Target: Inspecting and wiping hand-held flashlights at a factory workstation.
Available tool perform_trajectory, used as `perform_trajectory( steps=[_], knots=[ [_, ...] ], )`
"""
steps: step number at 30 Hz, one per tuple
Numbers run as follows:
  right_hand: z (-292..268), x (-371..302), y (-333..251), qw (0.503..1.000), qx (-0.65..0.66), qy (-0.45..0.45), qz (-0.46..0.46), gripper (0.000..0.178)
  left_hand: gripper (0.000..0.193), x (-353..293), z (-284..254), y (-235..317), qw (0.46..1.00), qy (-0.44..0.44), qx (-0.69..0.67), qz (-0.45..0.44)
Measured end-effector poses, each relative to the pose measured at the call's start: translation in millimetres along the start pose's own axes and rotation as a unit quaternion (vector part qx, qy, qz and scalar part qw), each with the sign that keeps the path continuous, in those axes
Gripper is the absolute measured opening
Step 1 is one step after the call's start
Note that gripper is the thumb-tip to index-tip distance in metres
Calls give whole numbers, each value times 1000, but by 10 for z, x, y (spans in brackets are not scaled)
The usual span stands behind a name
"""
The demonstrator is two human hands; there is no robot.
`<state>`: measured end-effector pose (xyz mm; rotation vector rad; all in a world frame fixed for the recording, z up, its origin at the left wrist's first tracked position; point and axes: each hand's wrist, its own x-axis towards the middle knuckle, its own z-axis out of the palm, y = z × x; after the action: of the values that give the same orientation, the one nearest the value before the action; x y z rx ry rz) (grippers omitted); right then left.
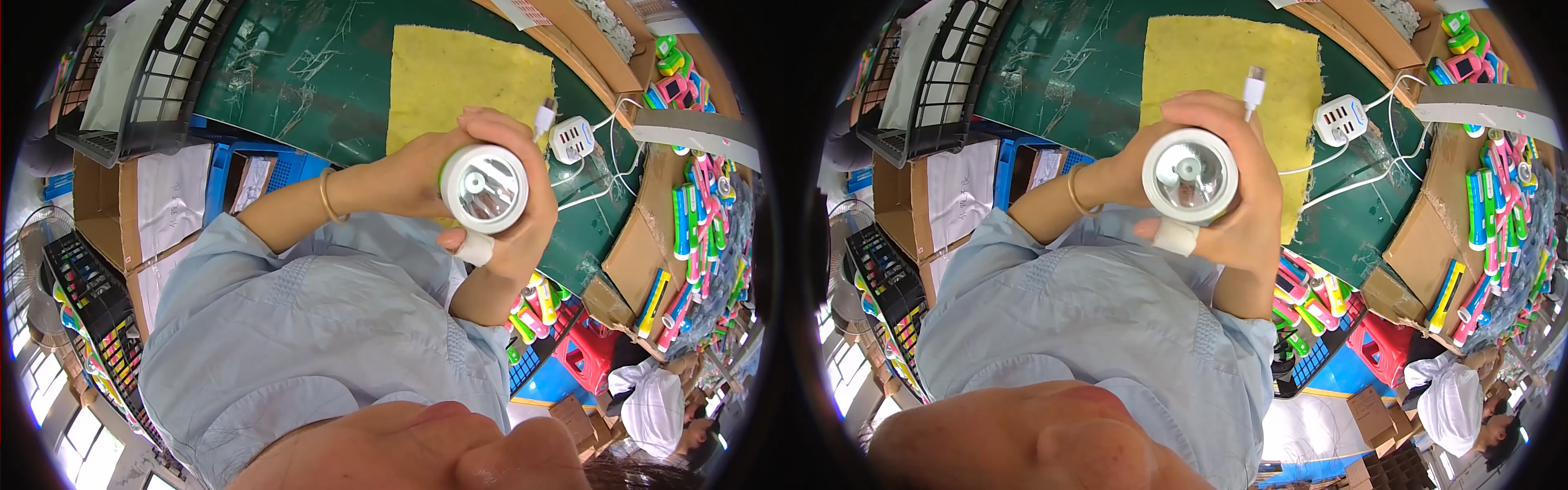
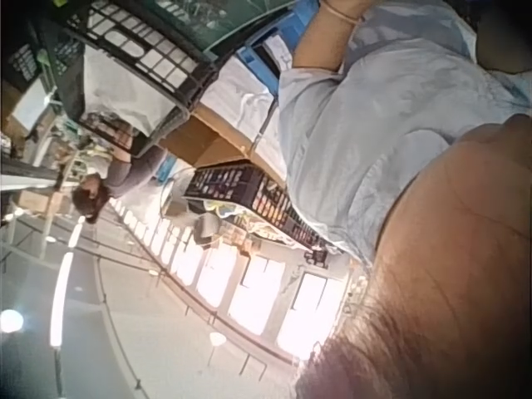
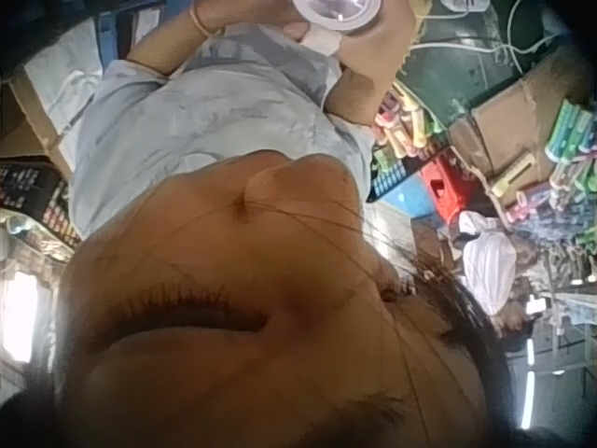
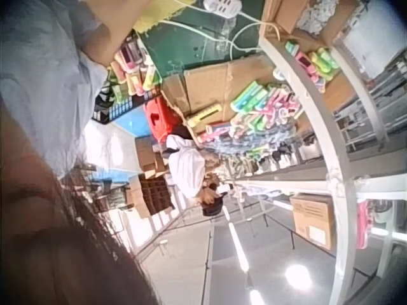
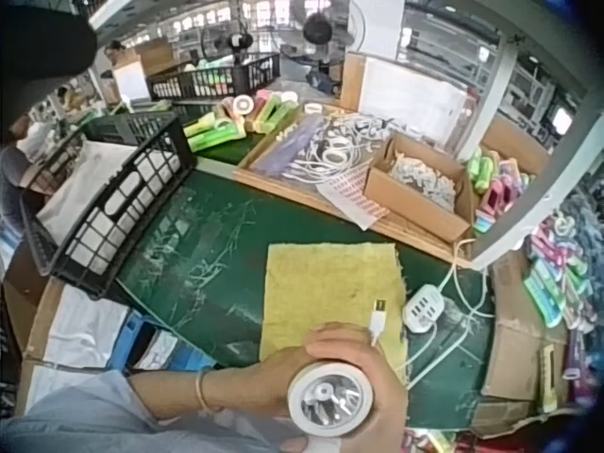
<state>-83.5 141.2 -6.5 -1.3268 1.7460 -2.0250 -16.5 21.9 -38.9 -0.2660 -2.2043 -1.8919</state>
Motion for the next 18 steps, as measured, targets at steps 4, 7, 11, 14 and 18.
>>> perform_trajectory(
  steps=[4,7,11,14,18],
  knots=[
    [29,-27,-2,996,-81,14,-20,67,64,45,-22,-40,996,-68,50,-25],
    [167,-29,18,979,-160,124,-17,55,65,44,-32,-65,999,-12,19,25],
    [111,64,47,978,-150,147,20,55,59,168,-54,-30,1000,24,-8,16],
    [39,-24,73,978,-7,173,117,64,31,342,-192,39,916,42,-393,-65],
    [121,-229,-65,964,62,51,252,53,79,391,-309,-17,847,16,-526,-81]
  ],
)
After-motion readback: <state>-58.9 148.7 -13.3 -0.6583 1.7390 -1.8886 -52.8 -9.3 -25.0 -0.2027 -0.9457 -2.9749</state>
